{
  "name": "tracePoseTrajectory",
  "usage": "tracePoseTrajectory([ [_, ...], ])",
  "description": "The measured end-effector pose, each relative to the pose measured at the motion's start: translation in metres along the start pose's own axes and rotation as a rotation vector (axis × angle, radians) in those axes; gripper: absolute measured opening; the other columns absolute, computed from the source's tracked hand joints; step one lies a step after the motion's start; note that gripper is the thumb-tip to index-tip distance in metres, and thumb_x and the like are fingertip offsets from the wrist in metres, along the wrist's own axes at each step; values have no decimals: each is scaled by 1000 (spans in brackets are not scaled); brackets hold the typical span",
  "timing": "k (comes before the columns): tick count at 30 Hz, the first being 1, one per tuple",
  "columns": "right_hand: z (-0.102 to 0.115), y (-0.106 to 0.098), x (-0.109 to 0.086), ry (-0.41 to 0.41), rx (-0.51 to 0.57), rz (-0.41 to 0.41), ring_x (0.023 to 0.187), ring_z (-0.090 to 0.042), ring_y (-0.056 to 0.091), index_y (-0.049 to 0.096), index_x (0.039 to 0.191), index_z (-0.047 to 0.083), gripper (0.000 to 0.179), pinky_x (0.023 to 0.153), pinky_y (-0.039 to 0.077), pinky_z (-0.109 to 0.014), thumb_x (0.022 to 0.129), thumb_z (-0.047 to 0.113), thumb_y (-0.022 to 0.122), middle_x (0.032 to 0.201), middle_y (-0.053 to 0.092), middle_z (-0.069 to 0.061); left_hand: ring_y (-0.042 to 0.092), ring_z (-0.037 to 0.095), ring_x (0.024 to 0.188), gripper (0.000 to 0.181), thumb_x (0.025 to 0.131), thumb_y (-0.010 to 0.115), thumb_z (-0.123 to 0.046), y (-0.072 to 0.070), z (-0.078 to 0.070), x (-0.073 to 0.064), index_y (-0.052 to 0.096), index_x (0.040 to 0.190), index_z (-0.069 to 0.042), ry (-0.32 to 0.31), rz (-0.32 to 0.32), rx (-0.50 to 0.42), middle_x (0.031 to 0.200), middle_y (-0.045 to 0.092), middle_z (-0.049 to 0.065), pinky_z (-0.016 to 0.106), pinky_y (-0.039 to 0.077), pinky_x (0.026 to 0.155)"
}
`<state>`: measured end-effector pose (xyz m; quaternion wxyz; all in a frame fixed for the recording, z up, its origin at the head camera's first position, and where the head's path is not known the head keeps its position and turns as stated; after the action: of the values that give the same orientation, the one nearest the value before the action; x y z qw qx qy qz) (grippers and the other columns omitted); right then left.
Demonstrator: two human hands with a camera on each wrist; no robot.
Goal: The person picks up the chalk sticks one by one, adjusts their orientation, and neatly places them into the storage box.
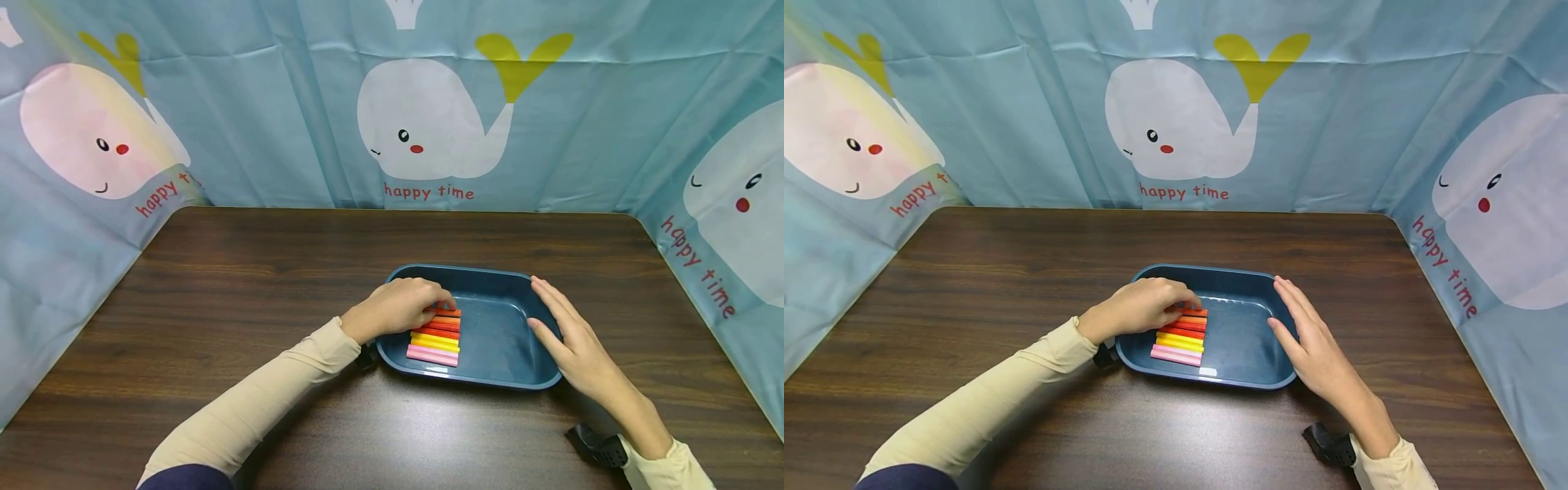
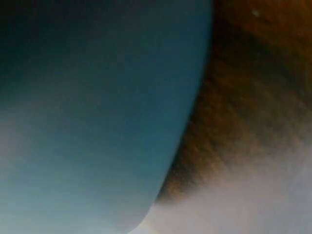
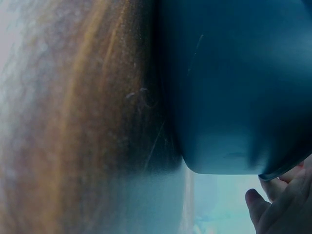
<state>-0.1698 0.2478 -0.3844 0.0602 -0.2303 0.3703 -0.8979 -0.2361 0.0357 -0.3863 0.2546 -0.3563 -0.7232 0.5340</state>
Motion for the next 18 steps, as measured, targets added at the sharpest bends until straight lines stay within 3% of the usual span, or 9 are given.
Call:
tracePoseTrajectory([
  [8,0,-1,0,-5,-2,-3,147,6,18,33,154,5,59,109,12,0,99,7,56,159,33,-17,60,9,79,34,96,54,-5,3,1,2,72,118,-23,-23,20,-1,110,73,-7,19,44,58],
  [18,-1,0,0,-13,4,-7,147,8,17,34,153,3,59,110,12,-1,99,5,56,159,34,-17,60,11,85,27,97,57,-5,-8,1,-3,71,117,-14,42,-78,-151,115,72,-2,21,48,75],
])
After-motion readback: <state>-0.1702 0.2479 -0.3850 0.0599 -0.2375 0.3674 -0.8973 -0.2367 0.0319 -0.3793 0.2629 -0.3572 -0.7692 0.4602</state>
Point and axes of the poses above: each hand's wrist, its own x-axis towards the middle knuckle, its own y-axis out of the palm, z = x × y, the point moved 7 cm from there along x, towards the middle knuckle
